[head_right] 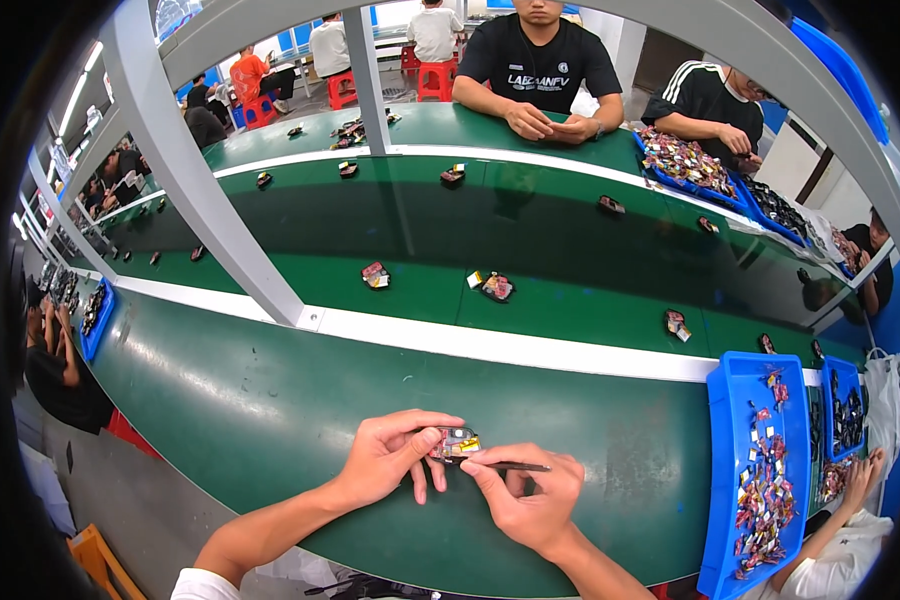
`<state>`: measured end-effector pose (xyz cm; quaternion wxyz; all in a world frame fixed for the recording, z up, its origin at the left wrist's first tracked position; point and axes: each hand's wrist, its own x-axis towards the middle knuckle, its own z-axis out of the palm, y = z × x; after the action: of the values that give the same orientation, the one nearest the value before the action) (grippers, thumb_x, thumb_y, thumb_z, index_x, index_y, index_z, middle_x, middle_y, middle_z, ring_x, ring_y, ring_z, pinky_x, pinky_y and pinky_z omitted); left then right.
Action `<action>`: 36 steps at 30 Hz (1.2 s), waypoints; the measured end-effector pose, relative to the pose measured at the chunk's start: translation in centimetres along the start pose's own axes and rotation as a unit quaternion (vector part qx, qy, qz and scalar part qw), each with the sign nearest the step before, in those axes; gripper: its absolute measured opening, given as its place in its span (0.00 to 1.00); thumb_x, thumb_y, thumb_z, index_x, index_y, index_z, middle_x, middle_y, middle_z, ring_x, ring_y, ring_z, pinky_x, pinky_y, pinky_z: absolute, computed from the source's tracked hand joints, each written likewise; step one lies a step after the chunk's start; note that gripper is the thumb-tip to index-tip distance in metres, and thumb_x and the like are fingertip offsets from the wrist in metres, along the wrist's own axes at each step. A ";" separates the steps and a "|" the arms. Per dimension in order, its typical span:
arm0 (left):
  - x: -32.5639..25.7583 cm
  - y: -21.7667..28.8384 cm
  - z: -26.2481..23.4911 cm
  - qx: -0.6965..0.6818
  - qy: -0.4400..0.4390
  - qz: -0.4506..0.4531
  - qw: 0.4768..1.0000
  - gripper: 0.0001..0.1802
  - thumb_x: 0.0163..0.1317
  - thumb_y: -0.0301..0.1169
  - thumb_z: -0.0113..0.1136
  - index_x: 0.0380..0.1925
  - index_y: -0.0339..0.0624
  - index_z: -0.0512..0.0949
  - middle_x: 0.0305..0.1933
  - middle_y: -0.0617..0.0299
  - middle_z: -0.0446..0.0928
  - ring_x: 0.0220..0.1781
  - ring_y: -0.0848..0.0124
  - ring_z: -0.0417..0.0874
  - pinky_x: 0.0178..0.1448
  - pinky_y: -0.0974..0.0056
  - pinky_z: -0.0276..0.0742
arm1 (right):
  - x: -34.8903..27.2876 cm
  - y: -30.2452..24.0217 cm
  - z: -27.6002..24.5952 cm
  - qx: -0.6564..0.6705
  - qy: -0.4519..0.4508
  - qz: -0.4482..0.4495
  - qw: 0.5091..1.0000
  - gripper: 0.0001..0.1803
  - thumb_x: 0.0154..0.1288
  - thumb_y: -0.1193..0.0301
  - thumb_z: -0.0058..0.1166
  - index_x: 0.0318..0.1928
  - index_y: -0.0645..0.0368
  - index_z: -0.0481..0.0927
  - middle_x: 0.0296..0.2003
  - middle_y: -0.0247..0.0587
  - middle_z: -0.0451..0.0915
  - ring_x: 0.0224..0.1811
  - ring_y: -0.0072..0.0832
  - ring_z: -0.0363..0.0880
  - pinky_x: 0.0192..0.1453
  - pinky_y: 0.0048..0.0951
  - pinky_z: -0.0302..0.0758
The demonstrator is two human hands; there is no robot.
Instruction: The recorder is assembling small electronic components on a production line using tweezers.
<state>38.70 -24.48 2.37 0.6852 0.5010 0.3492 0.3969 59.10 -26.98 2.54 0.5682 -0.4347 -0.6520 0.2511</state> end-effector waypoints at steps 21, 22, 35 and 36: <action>-0.1 0.2 0.3 0.026 0.033 0.042 0.998 0.15 0.76 0.26 0.53 0.56 0.28 0.79 0.43 0.52 0.78 0.29 0.67 0.86 0.21 0.70 0.84 | 0.2 -0.4 -0.3 -0.012 -0.025 -0.040 0.999 0.07 0.52 0.81 0.73 0.31 0.60 0.86 0.27 0.39 0.88 0.11 0.12 0.65 0.17 0.17 0.59; -0.1 0.2 0.3 0.029 0.034 0.048 0.998 0.15 0.76 0.26 0.53 0.56 0.28 0.79 0.43 0.52 0.78 0.29 0.67 0.87 0.21 0.70 0.84 | 0.1 -0.4 -0.2 -0.011 -0.017 -0.023 1.000 0.08 0.53 0.80 0.73 0.32 0.59 0.87 0.25 0.35 0.88 0.10 0.12 0.63 0.17 0.19 0.58; -0.1 0.1 0.5 0.020 0.043 0.047 0.998 0.16 0.76 0.26 0.52 0.56 0.28 0.79 0.43 0.51 0.78 0.32 0.64 0.88 0.25 0.68 0.86 | -0.5 -0.3 0.1 -0.011 0.001 -0.014 1.000 0.08 0.54 0.80 0.73 0.31 0.62 0.84 0.27 0.40 0.89 0.13 0.09 0.66 0.19 0.15 0.58; -0.2 0.0 0.4 0.023 0.043 0.046 0.998 0.15 0.76 0.26 0.52 0.56 0.27 0.79 0.43 0.51 0.78 0.31 0.64 0.88 0.24 0.68 0.86 | -0.5 -0.2 0.2 -0.008 0.003 -0.008 1.000 0.08 0.54 0.80 0.73 0.32 0.61 0.86 0.22 0.36 0.85 0.12 0.10 0.64 0.18 0.16 0.57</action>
<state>39.00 -24.82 2.52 0.6387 0.5148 0.3641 0.4410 58.86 -27.51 2.43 0.5687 -0.4345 -0.6558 0.2401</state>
